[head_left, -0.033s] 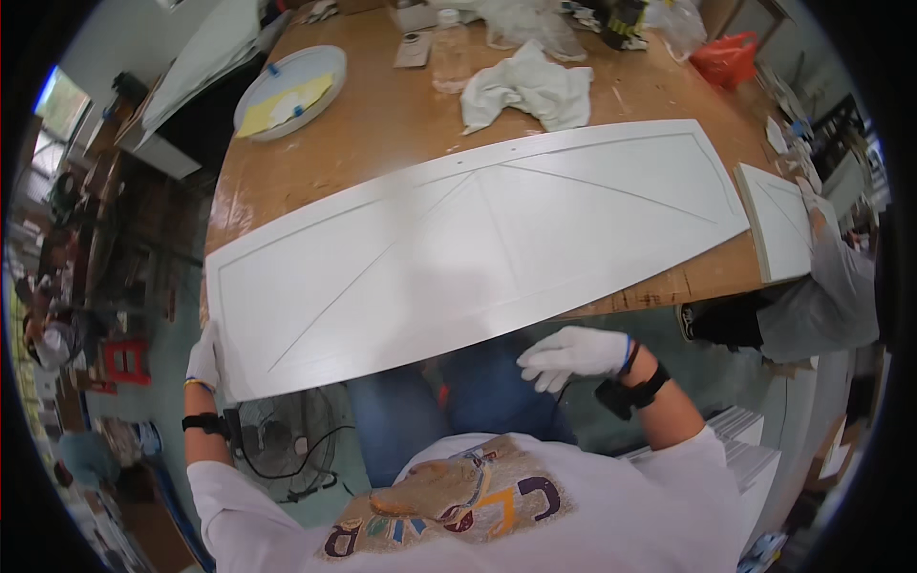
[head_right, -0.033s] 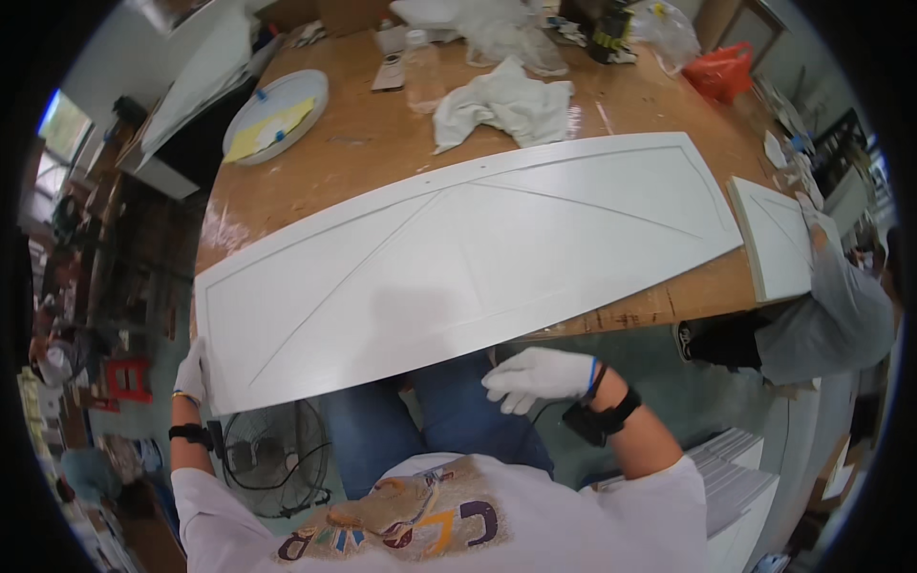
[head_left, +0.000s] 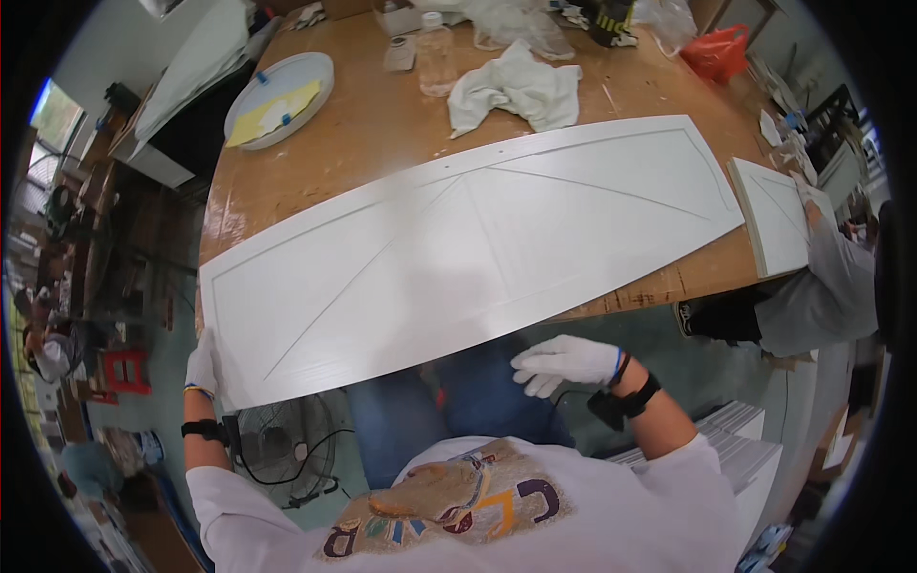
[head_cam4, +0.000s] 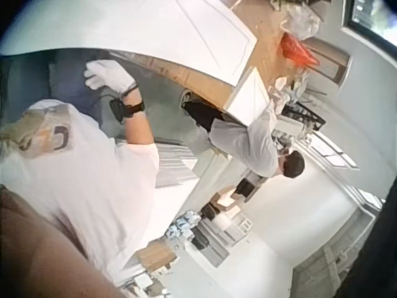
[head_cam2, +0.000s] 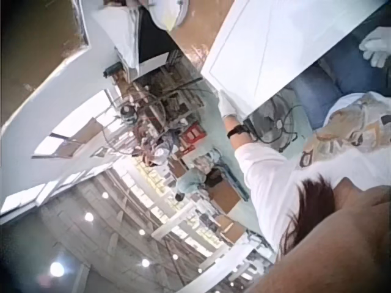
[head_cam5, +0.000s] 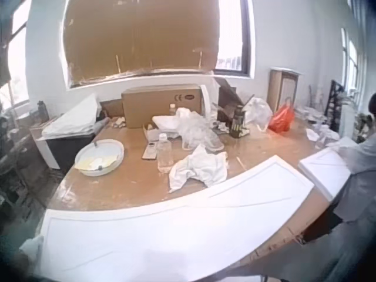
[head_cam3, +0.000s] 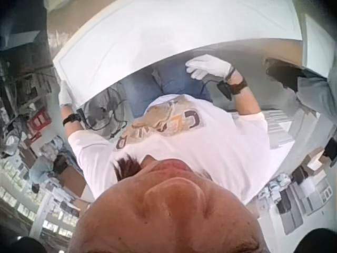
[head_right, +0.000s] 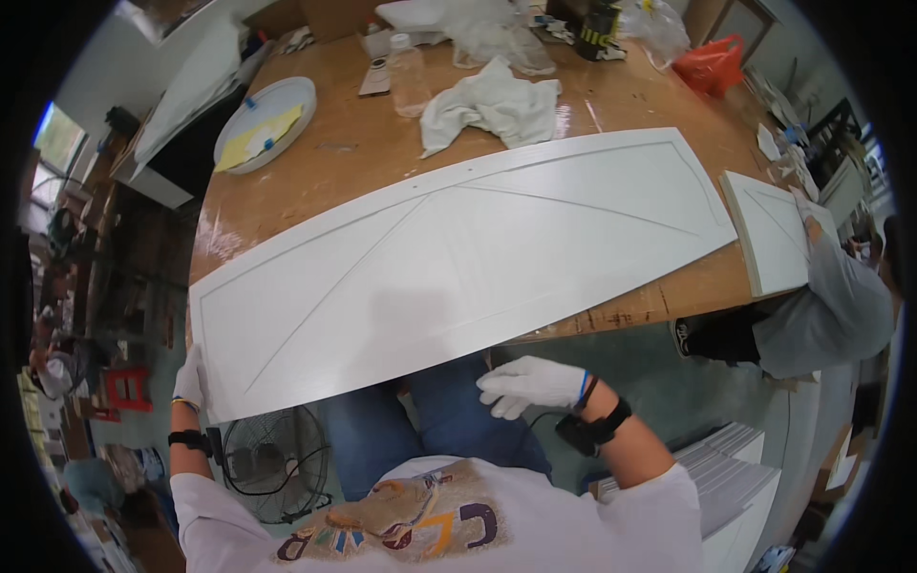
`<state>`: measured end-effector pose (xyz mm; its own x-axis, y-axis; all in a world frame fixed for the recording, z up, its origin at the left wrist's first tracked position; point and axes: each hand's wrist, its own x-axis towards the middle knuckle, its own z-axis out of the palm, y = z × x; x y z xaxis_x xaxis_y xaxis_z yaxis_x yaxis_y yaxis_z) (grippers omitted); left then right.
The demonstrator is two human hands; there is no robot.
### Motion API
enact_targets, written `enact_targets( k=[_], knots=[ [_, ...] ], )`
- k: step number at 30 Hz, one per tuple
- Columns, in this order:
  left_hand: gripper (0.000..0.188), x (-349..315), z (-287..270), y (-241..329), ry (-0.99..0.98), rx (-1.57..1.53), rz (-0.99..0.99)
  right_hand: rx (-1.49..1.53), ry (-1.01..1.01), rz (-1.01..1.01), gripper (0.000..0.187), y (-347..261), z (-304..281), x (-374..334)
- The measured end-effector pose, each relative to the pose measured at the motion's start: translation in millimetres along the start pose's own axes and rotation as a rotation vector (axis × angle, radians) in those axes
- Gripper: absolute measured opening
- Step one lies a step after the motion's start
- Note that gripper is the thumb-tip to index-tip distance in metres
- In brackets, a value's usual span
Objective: The recorder uses a blue wax or marking block to highlight or fill recessed lines on a white wooden cabinet door, then wipes the surface with a cloth.
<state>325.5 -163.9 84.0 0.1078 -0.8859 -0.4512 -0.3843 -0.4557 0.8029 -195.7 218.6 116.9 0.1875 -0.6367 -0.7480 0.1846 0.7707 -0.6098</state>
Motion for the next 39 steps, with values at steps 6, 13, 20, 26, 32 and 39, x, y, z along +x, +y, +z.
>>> enact_targets(
  k=[6, 13, 20, 26, 32, 39],
  knots=[
    [0.071, 2.9, 7.6, -12.9, 0.296, 0.246, 0.115, 0.659, 0.161, -0.406, 0.046, 40.2, 12.5, 14.1],
    [0.071, -76.1, 4.7, -12.6, 0.473, 0.043, 0.179, 0.761, 0.211, -0.503, 0.03, 29.5, 36.1, 17.7],
    [0.063, -149.2, -13.5, 39.2, 0.59, -0.417, 0.571, 0.756, 0.1, -0.707, 0.033, -5.3, 49.7, 14.6],
    [0.055, -152.5, -40.7, 57.8, 0.554, -0.72, 0.864, 0.709, 0.073, -0.771, 0.05, -59.1, 31.4, 52.7],
    [0.063, -126.3, -45.7, 29.7, 0.654, -0.322, 0.849, 0.606, 0.129, -0.658, 0.056, -64.6, 25.4, 58.5],
    [0.057, -96.4, -24.0, 13.3, 0.522, -0.422, 0.802, -1.226, 0.239, -0.538, 0.043, -34.5, 115.2, 33.3]
  ],
)
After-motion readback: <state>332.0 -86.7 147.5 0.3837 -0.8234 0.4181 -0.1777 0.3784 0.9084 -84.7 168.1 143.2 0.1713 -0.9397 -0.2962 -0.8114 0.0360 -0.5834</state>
